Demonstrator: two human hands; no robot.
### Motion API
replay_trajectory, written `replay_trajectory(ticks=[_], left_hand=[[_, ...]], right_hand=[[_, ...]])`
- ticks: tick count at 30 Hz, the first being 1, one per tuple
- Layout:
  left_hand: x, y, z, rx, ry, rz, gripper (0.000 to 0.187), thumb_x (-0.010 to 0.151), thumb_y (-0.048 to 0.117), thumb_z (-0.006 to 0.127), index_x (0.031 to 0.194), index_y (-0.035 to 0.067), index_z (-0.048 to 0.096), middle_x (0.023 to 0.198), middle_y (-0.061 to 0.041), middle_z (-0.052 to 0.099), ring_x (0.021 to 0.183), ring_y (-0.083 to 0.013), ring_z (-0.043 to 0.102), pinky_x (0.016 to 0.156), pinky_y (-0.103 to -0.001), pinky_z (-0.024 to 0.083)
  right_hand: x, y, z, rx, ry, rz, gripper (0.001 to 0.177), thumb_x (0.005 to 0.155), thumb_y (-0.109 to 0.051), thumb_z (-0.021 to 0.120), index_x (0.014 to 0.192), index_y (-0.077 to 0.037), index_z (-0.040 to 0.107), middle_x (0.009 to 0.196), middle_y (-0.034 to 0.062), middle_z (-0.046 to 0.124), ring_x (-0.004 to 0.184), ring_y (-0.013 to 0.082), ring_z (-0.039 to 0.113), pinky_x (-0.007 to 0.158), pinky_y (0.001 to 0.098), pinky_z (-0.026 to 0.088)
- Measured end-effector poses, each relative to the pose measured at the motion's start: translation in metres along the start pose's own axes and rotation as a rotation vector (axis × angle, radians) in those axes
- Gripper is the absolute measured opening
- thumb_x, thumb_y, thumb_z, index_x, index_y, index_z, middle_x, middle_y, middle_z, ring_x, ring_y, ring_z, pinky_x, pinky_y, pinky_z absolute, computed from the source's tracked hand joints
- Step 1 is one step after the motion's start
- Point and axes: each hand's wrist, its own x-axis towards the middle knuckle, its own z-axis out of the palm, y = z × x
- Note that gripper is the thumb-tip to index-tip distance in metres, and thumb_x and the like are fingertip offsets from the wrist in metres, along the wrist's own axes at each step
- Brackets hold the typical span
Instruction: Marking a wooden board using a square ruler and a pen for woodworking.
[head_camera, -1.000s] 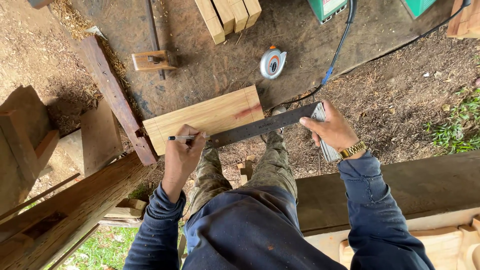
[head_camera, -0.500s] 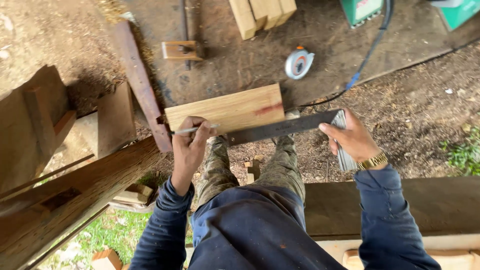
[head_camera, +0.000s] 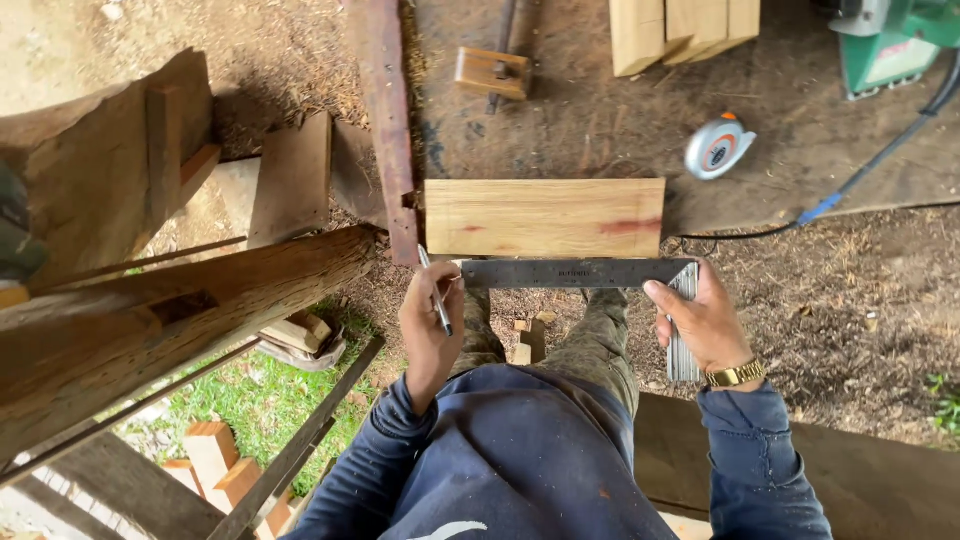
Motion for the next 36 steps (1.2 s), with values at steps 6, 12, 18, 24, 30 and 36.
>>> replay_trajectory(ticks=[6,12,18,24,30,36], left_hand=[[0.006,0.003,-0.002,-0.006,0.049,-0.016,0.017,0.098,-0.003,0.064,0.113,0.003,0.061,0.096,-0.008,0.064,0.084,-0.0151,0.065,0.075,-0.028,0.054],[0.009,0.004,-0.001,-0.004,0.054,-0.065,0.015,0.097,-0.003,0.065,0.112,0.002,0.063,0.093,-0.008,0.064,0.084,-0.0146,0.066,0.074,-0.027,0.053],[0.008,-0.001,0.0,-0.12,0.066,-0.061,0.015,0.1,-0.004,0.064,0.114,0.001,0.062,0.097,-0.007,0.065,0.088,-0.0128,0.064,0.078,-0.026,0.054],[0.007,-0.001,-0.001,-0.061,0.069,-0.051,0.016,0.099,-0.004,0.065,0.114,0.002,0.062,0.096,-0.007,0.064,0.085,-0.0117,0.064,0.074,-0.026,0.053],[0.007,-0.005,0.0,-0.107,0.076,-0.03,0.019,0.098,-0.005,0.064,0.116,0.001,0.061,0.098,-0.008,0.064,0.087,-0.0125,0.064,0.075,-0.026,0.053],[0.007,-0.006,0.0,-0.164,0.064,-0.036,0.019,0.098,-0.006,0.064,0.116,0.001,0.061,0.096,-0.005,0.064,0.088,-0.01,0.063,0.076,-0.024,0.051]], right_hand=[[0.005,-0.01,0.012,-0.011,-0.011,0.015,0.036,0.093,-0.017,0.068,0.122,-0.009,0.048,0.084,0.0039,0.061,0.049,0.012,0.055,0.037,0.0308,0.051],[0.007,-0.009,0.014,0.002,-0.003,0.033,0.035,0.093,-0.017,0.068,0.12,-0.009,0.048,0.082,0.0045,0.06,0.048,0.0122,0.056,0.036,0.0309,0.05],[0.008,-0.009,0.016,-0.066,0.01,0.021,0.039,0.093,-0.02,0.07,0.119,-0.006,0.045,0.083,0.005,0.06,0.05,0.0121,0.056,0.037,0.0308,0.051],[0.007,-0.012,0.018,-0.057,0.001,0.014,0.043,0.092,-0.022,0.071,0.123,-0.007,0.045,0.081,0.005,0.059,0.05,0.0118,0.056,0.038,0.0303,0.052],[0.006,-0.011,0.02,-0.048,0.024,-0.001,0.044,0.092,-0.02,0.072,0.123,-0.005,0.045,0.085,0.0059,0.061,0.05,0.0114,0.056,0.038,0.03,0.051],[0.006,-0.015,0.02,-0.106,0.034,0.017,0.044,0.092,-0.021,0.07,0.123,-0.006,0.043,0.087,0.0056,0.063,0.05,0.0106,0.058,0.037,0.0289,0.053]])
